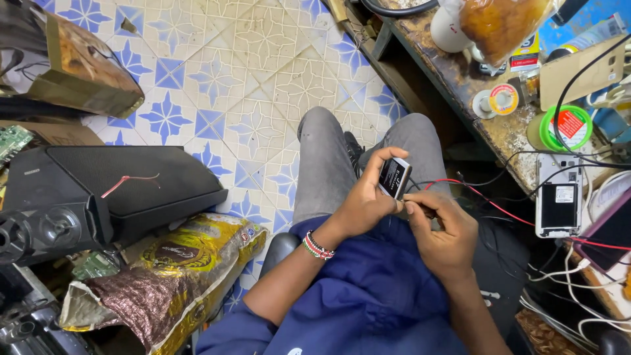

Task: The person sits on the floor and uses a soldering iron to solder wires onto a small rectangular battery. They hold the battery in one hand and the soldering iron in the other, applying heat to the connection points.

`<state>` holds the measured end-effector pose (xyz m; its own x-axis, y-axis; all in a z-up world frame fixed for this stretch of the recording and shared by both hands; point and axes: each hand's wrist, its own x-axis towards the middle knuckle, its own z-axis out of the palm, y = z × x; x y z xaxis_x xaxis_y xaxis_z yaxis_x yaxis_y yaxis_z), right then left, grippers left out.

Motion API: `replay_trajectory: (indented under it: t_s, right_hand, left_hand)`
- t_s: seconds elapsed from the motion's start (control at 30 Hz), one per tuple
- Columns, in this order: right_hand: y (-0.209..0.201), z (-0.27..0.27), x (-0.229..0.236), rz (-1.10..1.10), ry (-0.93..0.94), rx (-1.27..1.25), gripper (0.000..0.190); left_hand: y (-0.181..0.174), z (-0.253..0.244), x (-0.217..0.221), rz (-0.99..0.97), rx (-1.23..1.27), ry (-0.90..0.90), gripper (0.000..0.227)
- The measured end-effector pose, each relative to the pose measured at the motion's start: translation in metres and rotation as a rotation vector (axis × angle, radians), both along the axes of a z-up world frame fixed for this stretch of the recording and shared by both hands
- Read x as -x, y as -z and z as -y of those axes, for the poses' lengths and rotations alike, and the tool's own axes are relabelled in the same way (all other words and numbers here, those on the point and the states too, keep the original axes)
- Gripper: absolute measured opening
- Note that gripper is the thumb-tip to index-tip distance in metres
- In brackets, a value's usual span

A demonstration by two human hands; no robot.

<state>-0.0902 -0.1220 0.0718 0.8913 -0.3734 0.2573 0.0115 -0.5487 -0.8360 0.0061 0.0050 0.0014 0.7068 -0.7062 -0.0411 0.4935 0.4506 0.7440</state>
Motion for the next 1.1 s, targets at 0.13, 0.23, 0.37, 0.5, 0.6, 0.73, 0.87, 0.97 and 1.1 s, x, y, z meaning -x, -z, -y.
replay_trajectory:
  t_s: [0.13,0.23,0.37,0.5,0.6,0.73,0.87,0.97,1.1]
  right_hand:
    - [0.001,0.003,0.001,0.085,0.041,0.111,0.01]
    - [0.007,0.007,0.005,0.119,0.053,0.157,0.014]
    - [0.007,0.005,0.005,0.141,0.037,0.183,0.013]
    - [0.007,0.003,0.002,0.162,0.035,0.217,0.015]
    - [0.006,0.004,0.002,0.165,0.028,0.216,0.014]
    - [0.005,0.004,0.001,0.17,0.022,0.24,0.015]
    - [0.004,0.006,0.0,0.175,0.004,0.256,0.014]
    - [0.0,0.004,0.0,0.169,0.001,0.25,0.015]
    - [0.0,0.006,0.0,0.162,-0.013,0.261,0.014]
  left_hand:
    - [0.004,0.003,0.003,-0.011,0.013,-0.015,0.078]
    - [-0.004,0.0,0.001,-0.001,-0.005,-0.025,0.078]
    - [-0.007,0.0,0.001,0.005,-0.024,-0.033,0.078]
    - [-0.012,-0.002,0.0,0.036,-0.052,-0.038,0.077]
    - [-0.015,-0.002,0.001,0.04,-0.061,-0.047,0.077]
    - [-0.022,-0.003,0.0,0.053,-0.119,-0.062,0.077]
    - [-0.032,-0.003,-0.003,0.087,-0.152,-0.087,0.077]
    - [-0.04,-0.003,-0.007,0.185,-0.227,-0.129,0.076]
    - [-0.038,-0.003,-0.004,0.251,-0.335,-0.126,0.078]
